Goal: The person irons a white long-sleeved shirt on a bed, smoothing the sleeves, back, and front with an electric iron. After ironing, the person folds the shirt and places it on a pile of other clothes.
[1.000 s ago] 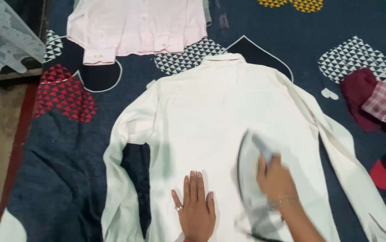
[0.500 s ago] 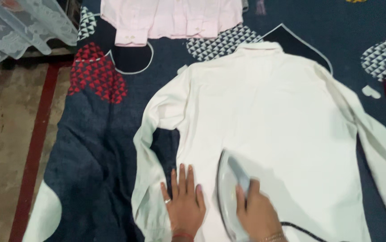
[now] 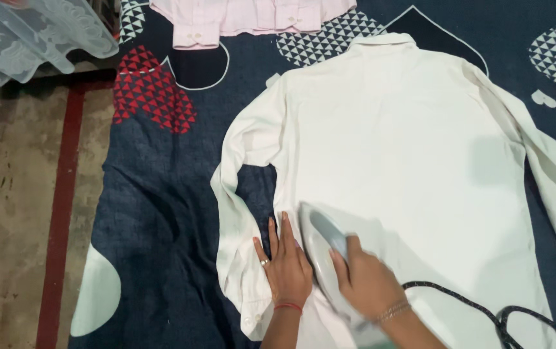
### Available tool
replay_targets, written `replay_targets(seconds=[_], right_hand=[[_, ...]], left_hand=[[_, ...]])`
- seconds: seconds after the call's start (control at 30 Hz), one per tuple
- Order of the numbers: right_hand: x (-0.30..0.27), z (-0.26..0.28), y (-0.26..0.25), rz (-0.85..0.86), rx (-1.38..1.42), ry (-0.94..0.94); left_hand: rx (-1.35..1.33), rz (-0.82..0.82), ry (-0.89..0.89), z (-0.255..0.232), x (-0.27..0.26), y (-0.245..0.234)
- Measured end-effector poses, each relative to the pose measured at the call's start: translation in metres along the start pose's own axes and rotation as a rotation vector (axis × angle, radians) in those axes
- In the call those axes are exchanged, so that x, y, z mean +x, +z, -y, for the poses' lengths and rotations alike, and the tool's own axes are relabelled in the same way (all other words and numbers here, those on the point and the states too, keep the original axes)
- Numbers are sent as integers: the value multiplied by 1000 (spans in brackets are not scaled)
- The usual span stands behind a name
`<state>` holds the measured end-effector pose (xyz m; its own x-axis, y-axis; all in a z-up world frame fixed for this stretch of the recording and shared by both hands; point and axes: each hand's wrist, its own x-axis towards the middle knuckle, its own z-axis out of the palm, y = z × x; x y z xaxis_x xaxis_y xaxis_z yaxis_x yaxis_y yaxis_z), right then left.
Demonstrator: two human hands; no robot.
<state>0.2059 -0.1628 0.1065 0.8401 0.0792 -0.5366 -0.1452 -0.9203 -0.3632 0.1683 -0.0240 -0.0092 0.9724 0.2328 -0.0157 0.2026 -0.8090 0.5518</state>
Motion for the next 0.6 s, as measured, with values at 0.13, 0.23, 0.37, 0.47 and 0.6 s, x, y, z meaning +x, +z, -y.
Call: replay_targets(seconds=[0.13, 0.23, 0.37, 0.47, 0.6], right_hand=[[-7, -1, 5, -134, 48, 98], [45, 7, -6, -305, 27, 75], [86, -4, -31, -337, 13, 98], [58, -39, -35, -340, -14, 176], [-14, -106, -34, -264, -62, 388]], left_hand=[[36, -82, 32, -2, 7, 1], [46, -122, 30, -4, 7, 4], [51, -149, -7, -4, 8, 2], [117, -167, 3, -7, 7, -1], [209, -150, 22, -12, 10, -2]])
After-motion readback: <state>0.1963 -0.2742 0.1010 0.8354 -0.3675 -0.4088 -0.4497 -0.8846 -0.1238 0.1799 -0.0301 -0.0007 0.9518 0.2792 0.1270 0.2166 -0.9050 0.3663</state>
